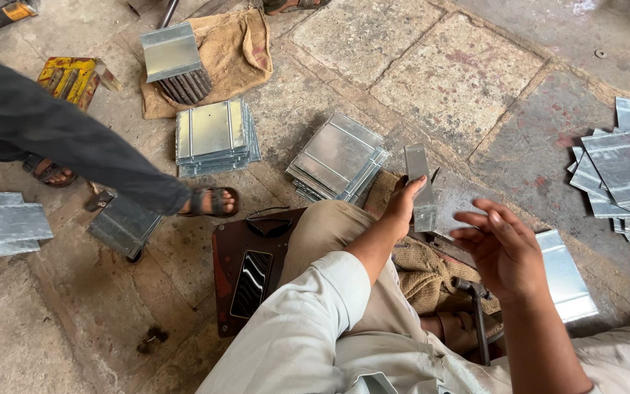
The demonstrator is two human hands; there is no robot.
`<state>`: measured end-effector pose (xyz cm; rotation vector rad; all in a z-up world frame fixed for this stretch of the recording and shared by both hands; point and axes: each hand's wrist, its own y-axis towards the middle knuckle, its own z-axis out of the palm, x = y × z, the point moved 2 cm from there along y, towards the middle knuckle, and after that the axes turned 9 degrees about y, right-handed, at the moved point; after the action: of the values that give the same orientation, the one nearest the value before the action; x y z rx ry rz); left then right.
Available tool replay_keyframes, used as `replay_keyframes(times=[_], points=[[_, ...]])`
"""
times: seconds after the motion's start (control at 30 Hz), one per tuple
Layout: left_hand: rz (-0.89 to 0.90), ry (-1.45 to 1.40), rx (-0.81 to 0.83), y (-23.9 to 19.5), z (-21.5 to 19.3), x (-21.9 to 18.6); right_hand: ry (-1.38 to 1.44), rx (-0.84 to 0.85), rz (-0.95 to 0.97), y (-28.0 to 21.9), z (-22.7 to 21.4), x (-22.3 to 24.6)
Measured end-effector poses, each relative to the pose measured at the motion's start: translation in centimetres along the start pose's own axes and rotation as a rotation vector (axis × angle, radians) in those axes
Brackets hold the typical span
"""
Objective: The person uses a hammer to shape and fold metal sheets into rectangular components on a brick anvil. They handle the metal pieces by hand, hammering edges and fitting pieces together to form box-like structures.
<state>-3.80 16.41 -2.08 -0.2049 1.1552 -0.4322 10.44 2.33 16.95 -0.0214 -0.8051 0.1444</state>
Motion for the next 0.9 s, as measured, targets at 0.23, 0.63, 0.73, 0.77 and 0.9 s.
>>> replay_keyframes(times=[0.23,0.63,0.73,0.77,0.9], points=[[-0.247,-0.061,0.057,-0.1,-0.2,0.5,-0.037,0.308,0.119,1.9,9.1,-0.2],[0.019,-0.157,0.347,0.3,2.0,-1.2,-0.091,0.336,0.019,1.3,13.1,-0.5],[0.024,-0.049,0.322,-0.4,2.0,-2.7,0.026,0.366,0.082,1.4,13.7,-0.7],[0.021,0.020,0.314,-1.2,1.9,-3.6,0.016,0.366,0.102,1.6,14.1,-0.9],[0.040,0.450,0.311,-6.2,0.7,-11.9,0.027,0.353,0.202,2.6,16.1,-2.0]])
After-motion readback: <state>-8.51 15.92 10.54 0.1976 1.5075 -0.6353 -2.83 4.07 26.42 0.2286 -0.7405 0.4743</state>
